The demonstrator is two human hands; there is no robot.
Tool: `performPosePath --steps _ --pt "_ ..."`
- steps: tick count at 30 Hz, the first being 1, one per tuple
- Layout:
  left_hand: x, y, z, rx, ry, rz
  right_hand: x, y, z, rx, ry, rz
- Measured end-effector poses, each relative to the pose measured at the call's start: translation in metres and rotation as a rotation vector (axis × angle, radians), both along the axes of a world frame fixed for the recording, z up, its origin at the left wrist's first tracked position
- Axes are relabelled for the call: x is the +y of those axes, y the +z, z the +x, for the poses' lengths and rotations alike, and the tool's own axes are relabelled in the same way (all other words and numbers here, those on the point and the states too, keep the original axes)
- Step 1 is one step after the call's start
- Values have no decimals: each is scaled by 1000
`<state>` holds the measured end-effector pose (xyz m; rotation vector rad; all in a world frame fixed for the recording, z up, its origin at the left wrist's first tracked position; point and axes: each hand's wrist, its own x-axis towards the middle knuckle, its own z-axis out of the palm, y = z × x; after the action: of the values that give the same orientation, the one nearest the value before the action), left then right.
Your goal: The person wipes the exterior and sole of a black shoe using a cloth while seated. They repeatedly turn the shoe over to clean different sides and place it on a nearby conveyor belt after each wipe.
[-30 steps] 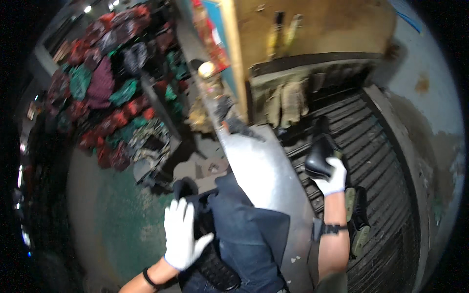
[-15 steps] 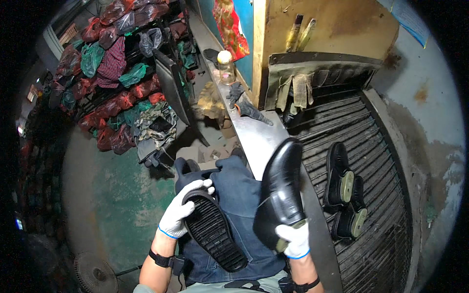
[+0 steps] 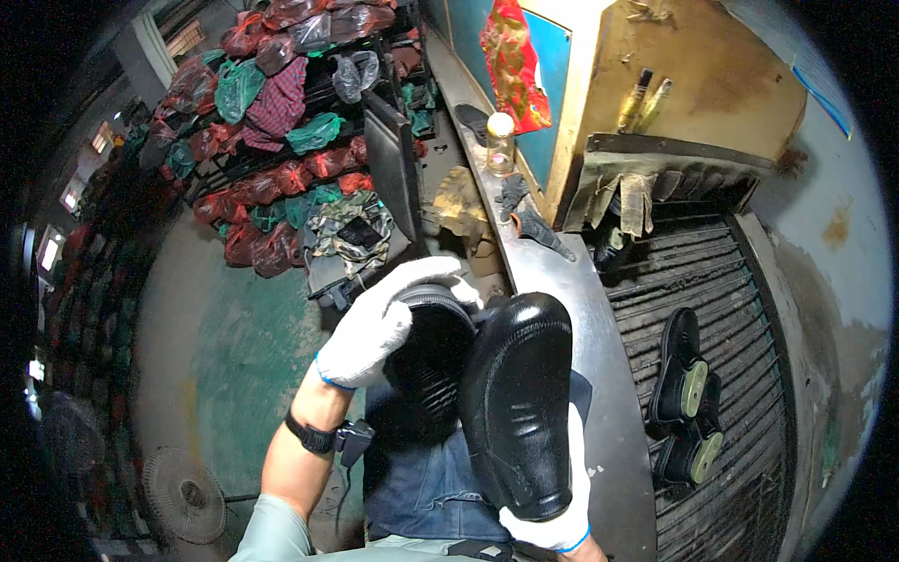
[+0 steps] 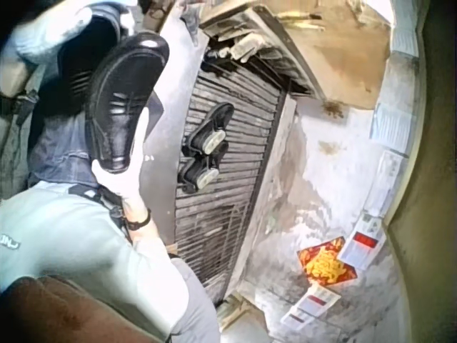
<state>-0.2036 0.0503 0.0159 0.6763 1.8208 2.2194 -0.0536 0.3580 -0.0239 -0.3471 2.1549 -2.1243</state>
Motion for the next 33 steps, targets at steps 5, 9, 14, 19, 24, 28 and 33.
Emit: performPosePath --steps 5,9,14,19,24,28,33 --pt "9 -41 19 -187 -45 239 -2 -12 5 81 83 136" --pt "7 -34 17 -111 -35 69 -7 -16 18 18 111 185" --pt "3 -28 12 -131 -51 45 -11 -24 17 1 156 245" --pt "-6 -30 11 -125 -119 76 -15 -31 12 77 173 309" --pt "-6 -31 11 -149 -133 77 -18 -35 7 66 166 257" --pt "-5 -31 9 -176 -150 85 -19 -43 4 9 137 163" --pt "-3 -40 12 -191 -170 144 -22 -48 -5 13 161 179"
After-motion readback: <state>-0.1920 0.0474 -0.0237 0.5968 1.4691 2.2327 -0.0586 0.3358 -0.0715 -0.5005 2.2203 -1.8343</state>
